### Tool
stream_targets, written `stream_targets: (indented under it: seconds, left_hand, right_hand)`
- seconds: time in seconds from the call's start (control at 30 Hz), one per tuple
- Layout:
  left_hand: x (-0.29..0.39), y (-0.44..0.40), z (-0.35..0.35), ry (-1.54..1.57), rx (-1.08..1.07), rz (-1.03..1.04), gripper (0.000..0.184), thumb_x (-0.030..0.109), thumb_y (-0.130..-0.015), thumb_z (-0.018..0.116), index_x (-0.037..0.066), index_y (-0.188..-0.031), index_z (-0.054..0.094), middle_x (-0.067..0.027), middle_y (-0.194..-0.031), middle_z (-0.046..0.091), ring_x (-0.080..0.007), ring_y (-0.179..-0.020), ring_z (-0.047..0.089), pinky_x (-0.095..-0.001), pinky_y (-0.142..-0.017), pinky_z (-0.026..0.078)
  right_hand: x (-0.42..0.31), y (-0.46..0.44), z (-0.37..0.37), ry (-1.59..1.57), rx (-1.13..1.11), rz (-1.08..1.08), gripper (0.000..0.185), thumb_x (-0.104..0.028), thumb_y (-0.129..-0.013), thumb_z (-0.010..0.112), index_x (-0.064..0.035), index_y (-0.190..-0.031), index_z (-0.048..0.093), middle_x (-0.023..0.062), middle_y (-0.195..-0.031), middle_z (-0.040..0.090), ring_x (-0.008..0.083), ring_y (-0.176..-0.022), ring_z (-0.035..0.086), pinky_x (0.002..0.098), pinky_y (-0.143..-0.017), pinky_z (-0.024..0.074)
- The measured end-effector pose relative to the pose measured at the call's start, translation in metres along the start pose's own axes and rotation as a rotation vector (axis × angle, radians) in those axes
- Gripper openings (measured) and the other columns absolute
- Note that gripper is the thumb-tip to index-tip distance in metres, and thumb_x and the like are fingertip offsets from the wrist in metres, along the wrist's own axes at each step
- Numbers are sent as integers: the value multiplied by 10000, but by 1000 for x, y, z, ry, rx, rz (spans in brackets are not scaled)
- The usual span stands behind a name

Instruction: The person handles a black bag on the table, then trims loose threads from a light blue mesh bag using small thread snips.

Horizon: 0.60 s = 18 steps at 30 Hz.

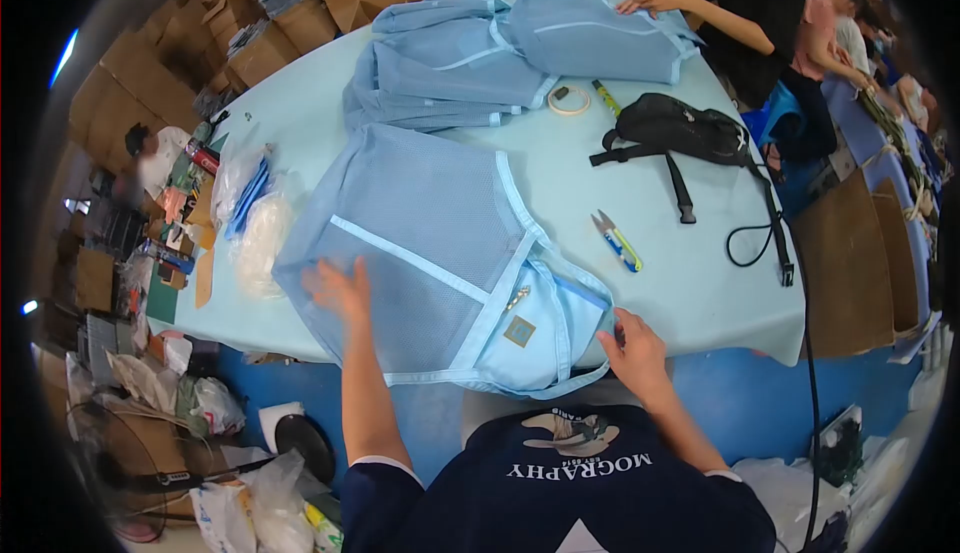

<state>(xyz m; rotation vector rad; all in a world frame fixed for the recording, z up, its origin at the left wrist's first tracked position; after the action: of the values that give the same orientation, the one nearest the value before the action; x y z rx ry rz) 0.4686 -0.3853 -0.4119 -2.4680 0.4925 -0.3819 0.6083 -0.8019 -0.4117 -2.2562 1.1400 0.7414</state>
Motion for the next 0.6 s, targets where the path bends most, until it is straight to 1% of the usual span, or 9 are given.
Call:
stream_targets:
  seconds: [0.07,0.13,0.2,0.23,0.27,0.3,0.4,0.5,0.6]
  left_hand:
    - [-28,0,-7,-245,-127,-212,844,479,-637,679,12,-1242,320,-286,-1322,216,-410,-1249,176,-535,-922,280]
    - [-42,3,-23,-276,-243,-444,924,483,-624,690,16,-1284,244,-294,-1340,176,-399,-1275,124,-555,-941,248]
    - [-59,11,-27,-255,-206,-522,923,434,-634,700,25,-1296,204,-288,-1315,223,-431,-1225,221,-516,-935,293]
    - [-71,13,-26,-169,-234,-540,918,410,-637,703,29,-1299,194,-281,-1302,244,-428,-1201,260,-495,-931,309]
    - [-85,14,-24,-80,-261,-562,915,386,-639,706,32,-1302,185,-274,-1289,266,-426,-1176,298,-473,-926,326]
    - [-92,17,-23,9,-283,-589,912,361,-642,709,35,-1306,175,-268,-1276,287,-423,-1152,337,-452,-922,343]
    - [-90,22,-33,42,-272,-615,895,314,-641,711,33,-1305,180,-250,-1238,332,-394,-1090,410,-398,-910,365]
    - [-108,34,-19,206,-171,-515,889,295,-639,713,32,-1306,189,-246,-1241,338,-353,-1113,407,-421,-916,356]
    - [-91,43,-29,149,-79,-638,894,288,-632,722,45,-1313,196,-255,-1253,324,-369,-1128,385,-441,-926,342]
  right_hand:
    - [-9,-4,8,-24,-22,12,457,-265,-717,648,13,-1044,490,128,-806,580,285,-665,572,373,-572,456]
    - [-15,-10,20,-35,-15,23,495,-284,-717,645,24,-1062,470,148,-822,582,294,-691,586,378,-582,464]
    - [-19,-17,33,-8,-32,14,523,-275,-711,649,35,-1084,452,152,-807,587,302,-680,587,377,-584,466]
    - [-20,-22,36,14,-40,4,538,-270,-709,652,40,-1095,443,155,-800,589,306,-675,587,376,-584,467]
    - [-24,-26,33,12,-116,69,562,-258,-713,641,36,-1132,409,172,-804,592,331,-692,587,393,-603,467]
    - [-21,-28,33,16,-97,61,561,-253,-712,641,35,-1133,409,174,-800,593,332,-691,587,394,-604,467]
    - [-18,-33,39,-5,-79,44,560,-238,-704,641,24,-1141,408,180,-786,594,340,-685,588,403,-595,465]
    - [-14,-34,40,-11,-69,20,561,-231,-699,644,18,-1144,410,158,-746,600,332,-655,590,405,-574,464]
    - [-13,-34,39,-7,-87,7,557,-228,-695,646,9,-1143,415,128,-693,599,313,-622,591,398,-551,462]
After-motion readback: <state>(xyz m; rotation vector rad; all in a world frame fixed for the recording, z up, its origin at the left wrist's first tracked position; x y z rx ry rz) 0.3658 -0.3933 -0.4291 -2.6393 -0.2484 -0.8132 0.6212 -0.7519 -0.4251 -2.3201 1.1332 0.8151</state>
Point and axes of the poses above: each hand's wrist, its own y-axis away from the middle knuckle, its own z-axis out of the palm, x = y × z, the point moved 1 cm from there along -y, towards the middle knuckle
